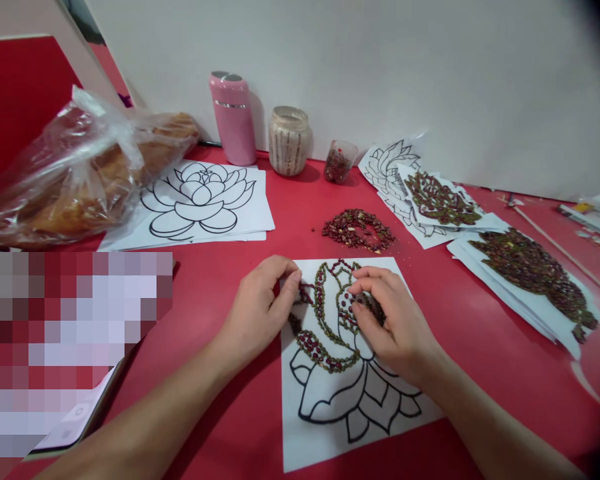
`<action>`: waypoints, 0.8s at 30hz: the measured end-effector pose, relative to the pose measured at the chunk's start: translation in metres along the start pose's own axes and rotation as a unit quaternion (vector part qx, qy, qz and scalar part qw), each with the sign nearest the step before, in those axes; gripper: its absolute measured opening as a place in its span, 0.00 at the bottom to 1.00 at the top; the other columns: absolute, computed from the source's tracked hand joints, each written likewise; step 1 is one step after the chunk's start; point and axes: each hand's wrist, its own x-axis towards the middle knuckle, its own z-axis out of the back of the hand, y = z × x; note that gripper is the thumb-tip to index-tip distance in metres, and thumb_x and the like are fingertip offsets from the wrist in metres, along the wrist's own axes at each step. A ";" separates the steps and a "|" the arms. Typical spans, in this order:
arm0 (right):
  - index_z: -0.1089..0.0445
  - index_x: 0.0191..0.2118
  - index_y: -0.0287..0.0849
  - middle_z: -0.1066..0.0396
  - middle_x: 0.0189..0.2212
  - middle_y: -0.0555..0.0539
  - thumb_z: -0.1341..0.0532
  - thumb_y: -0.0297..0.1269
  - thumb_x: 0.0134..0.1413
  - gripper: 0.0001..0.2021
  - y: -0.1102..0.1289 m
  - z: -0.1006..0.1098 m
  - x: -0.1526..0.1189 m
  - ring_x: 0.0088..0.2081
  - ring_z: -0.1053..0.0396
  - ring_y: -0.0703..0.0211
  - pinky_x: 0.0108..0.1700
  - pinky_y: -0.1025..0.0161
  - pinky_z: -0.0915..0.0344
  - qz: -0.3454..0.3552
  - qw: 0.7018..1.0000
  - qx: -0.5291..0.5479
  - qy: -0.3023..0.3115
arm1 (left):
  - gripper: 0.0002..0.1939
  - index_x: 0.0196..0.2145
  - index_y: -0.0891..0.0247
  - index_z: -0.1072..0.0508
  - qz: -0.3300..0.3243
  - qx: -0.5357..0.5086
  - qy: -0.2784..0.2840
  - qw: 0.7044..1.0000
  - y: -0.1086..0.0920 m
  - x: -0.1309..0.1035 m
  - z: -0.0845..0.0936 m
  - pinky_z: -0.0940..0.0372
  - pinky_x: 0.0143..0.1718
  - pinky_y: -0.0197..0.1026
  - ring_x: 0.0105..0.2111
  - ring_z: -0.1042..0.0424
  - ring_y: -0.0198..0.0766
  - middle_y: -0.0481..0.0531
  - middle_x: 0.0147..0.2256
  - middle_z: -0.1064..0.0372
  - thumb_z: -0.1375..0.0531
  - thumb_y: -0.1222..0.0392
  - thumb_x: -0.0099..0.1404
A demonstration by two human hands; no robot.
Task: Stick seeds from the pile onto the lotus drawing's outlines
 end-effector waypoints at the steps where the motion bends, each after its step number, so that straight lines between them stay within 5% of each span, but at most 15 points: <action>1: 0.38 0.40 0.43 0.40 0.46 0.43 0.47 0.29 0.51 0.09 0.001 -0.001 0.000 0.49 0.42 0.53 0.48 0.53 0.42 0.002 1.000 -0.009 0.008 | 0.09 0.30 0.61 0.34 0.000 0.000 0.000 1.000 0.000 0.000 0.000 0.41 0.31 0.37 0.28 0.35 0.35 0.47 0.27 0.36 0.50 0.57 0.65; 17: 0.36 0.42 0.44 0.43 0.51 0.42 0.44 0.33 0.48 0.13 0.005 -0.006 0.001 0.53 0.48 0.48 0.50 0.48 0.46 0.014 0.996 -0.074 0.044 | 0.08 0.31 0.61 0.34 -0.008 -0.005 -0.004 1.000 0.000 0.000 -0.001 0.41 0.30 0.36 0.28 0.35 0.34 0.47 0.27 0.36 0.49 0.57 0.64; 24: 0.37 0.41 0.44 0.39 0.46 0.43 0.47 0.32 0.54 0.08 -0.008 0.005 0.006 0.50 0.42 0.53 0.51 0.51 0.44 0.018 0.997 -0.001 -0.076 | 0.07 0.33 0.62 0.33 -0.011 -0.043 -0.006 0.999 0.001 0.000 -0.001 0.39 0.33 0.38 0.30 0.33 0.36 0.49 0.30 0.33 0.48 0.58 0.64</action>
